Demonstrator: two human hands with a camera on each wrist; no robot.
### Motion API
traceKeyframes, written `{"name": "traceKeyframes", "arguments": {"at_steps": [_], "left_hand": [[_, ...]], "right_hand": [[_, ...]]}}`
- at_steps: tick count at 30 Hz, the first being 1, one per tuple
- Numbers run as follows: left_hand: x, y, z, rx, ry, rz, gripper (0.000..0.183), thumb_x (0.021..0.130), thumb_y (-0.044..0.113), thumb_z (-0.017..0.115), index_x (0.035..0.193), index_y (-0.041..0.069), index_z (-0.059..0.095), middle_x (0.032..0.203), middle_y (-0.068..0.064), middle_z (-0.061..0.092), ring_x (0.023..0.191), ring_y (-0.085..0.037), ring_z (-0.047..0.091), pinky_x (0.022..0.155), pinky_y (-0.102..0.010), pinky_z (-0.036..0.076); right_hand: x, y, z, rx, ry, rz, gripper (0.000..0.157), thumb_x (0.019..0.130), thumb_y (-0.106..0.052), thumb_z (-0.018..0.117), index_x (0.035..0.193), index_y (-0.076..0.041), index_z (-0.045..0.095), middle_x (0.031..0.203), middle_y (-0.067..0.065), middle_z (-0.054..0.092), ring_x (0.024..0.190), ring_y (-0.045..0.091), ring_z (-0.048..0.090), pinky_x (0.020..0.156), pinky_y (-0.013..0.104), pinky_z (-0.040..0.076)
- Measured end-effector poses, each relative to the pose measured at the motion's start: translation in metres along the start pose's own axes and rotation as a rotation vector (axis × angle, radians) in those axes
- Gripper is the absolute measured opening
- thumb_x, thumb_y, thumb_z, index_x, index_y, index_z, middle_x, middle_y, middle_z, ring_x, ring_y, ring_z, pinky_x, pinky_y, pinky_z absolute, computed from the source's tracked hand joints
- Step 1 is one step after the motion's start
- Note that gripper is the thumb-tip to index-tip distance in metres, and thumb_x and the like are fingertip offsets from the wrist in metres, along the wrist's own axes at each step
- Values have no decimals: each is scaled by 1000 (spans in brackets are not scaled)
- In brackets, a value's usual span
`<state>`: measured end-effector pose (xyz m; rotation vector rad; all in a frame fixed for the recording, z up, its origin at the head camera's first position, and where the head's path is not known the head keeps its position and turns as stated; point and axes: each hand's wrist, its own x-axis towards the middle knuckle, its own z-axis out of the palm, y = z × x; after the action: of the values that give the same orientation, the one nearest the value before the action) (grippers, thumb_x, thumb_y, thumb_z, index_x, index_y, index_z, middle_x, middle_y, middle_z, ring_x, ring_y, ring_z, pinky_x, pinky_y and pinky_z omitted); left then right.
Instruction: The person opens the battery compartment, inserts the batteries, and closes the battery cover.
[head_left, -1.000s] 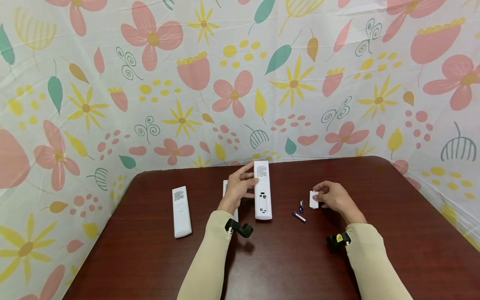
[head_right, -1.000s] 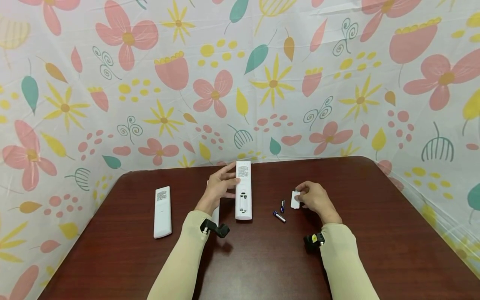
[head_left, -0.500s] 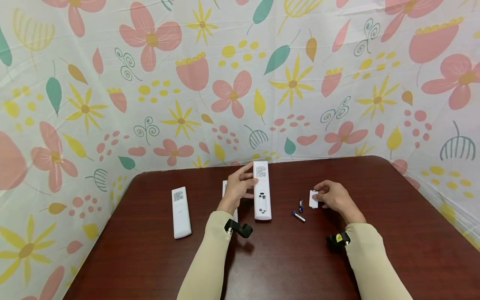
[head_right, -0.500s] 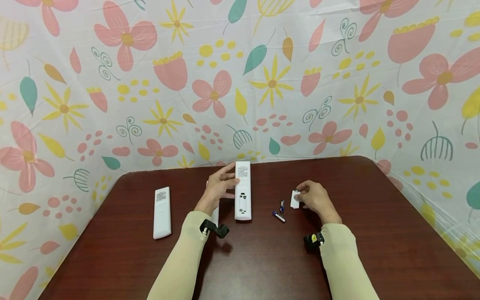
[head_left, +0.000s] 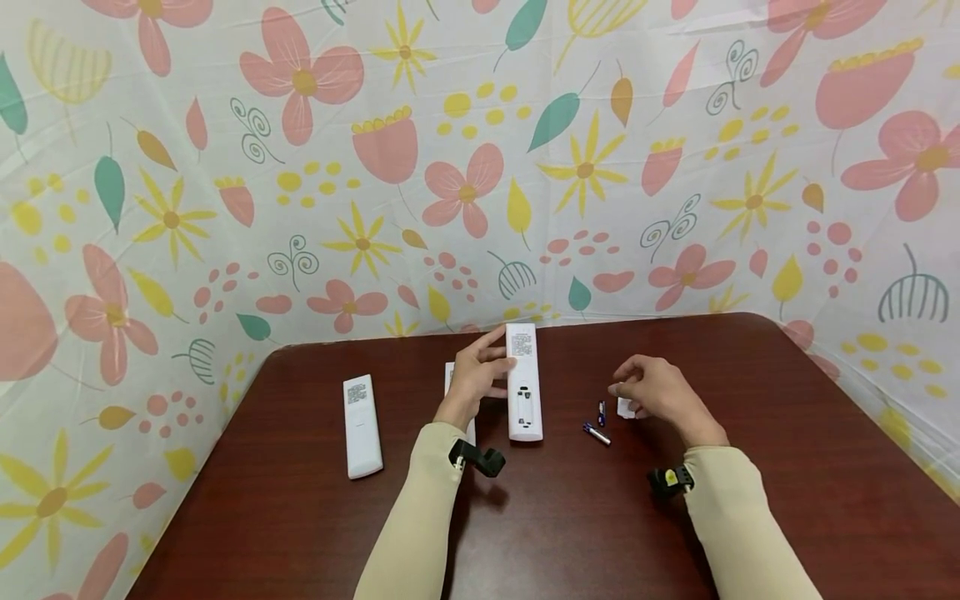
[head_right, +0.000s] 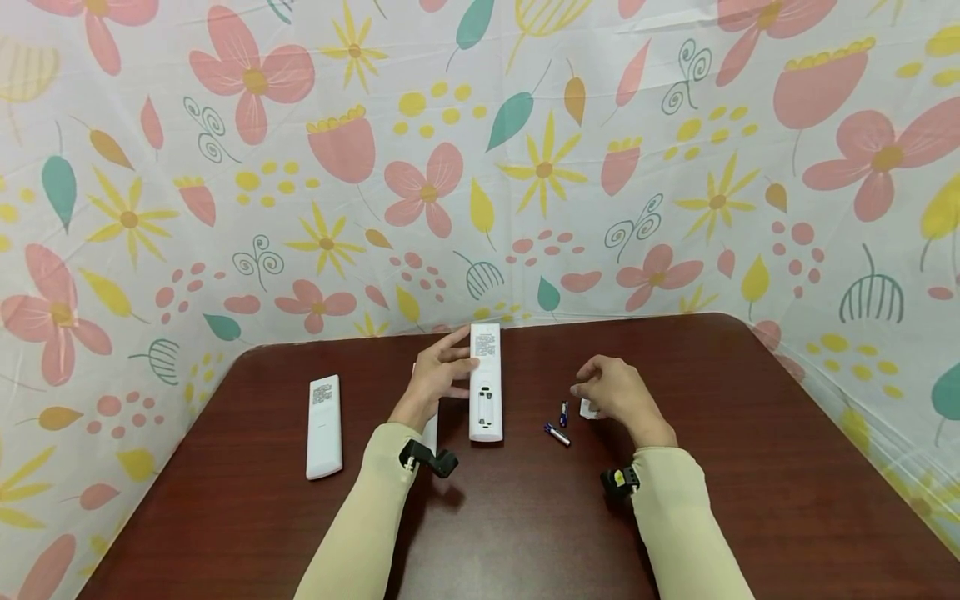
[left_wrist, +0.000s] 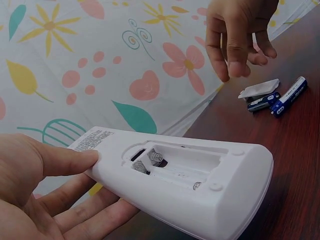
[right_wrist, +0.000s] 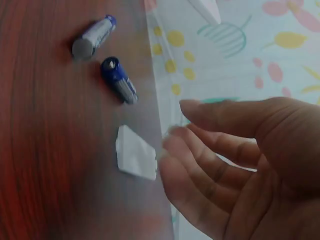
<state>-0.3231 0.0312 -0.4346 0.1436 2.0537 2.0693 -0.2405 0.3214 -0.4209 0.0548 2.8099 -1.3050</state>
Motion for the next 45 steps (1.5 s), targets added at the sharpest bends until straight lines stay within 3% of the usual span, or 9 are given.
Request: {"name": "traceKeyframes", "arguments": {"at_steps": [7,16,24,34,39,45], "left_hand": [[0,0,-1,2,1,5,59,99,10,78,151,35,62,133,-8,67,100,-27,73,74,-47,65],[2,-2,-1,-5,-6,6,59,99,9,77,151,35,62,133,-9,67,100,-27,73,74,-47,65],[0,-1,-1,-16,-5,10,59,99,8,77,151,34,63,133,-8,67,100,-28,73,72,-46,65],[0,-1,-1,-12,0,10,59,100,8,76,150,35,63,133,-9,67,99,-28,73,72,-46,65],[0,-1,-2,-12,3,14,59,100,8,76,152,33,62,132,-8,67,98,-27,73,71,-46,65],[1,0,-2,-31,10,11,59,100,8,76,151,34,63,130,-7,68,97,-26,74,70,-45,65]], "right_hand": [[1,-10,13,-97,-46,-3,24,100,-12,74,113,7,66,85,15,68,66,24,66,59,36,61],[-2,-13,28,-246,-45,-27,29,94,-11,80,110,8,64,82,11,65,58,22,64,56,36,59],[-1,-14,34,-292,-50,-52,24,97,-5,74,113,10,64,96,19,68,58,19,65,58,39,59],[0,-16,36,-211,-76,-19,21,99,-3,69,114,9,64,99,19,68,68,21,68,61,39,62],[3,-18,37,-70,-56,-46,20,100,-3,66,116,8,64,94,15,66,71,23,70,62,38,63],[3,-26,35,88,-26,-101,24,101,-2,62,122,9,63,96,20,69,73,27,75,64,41,65]]}}
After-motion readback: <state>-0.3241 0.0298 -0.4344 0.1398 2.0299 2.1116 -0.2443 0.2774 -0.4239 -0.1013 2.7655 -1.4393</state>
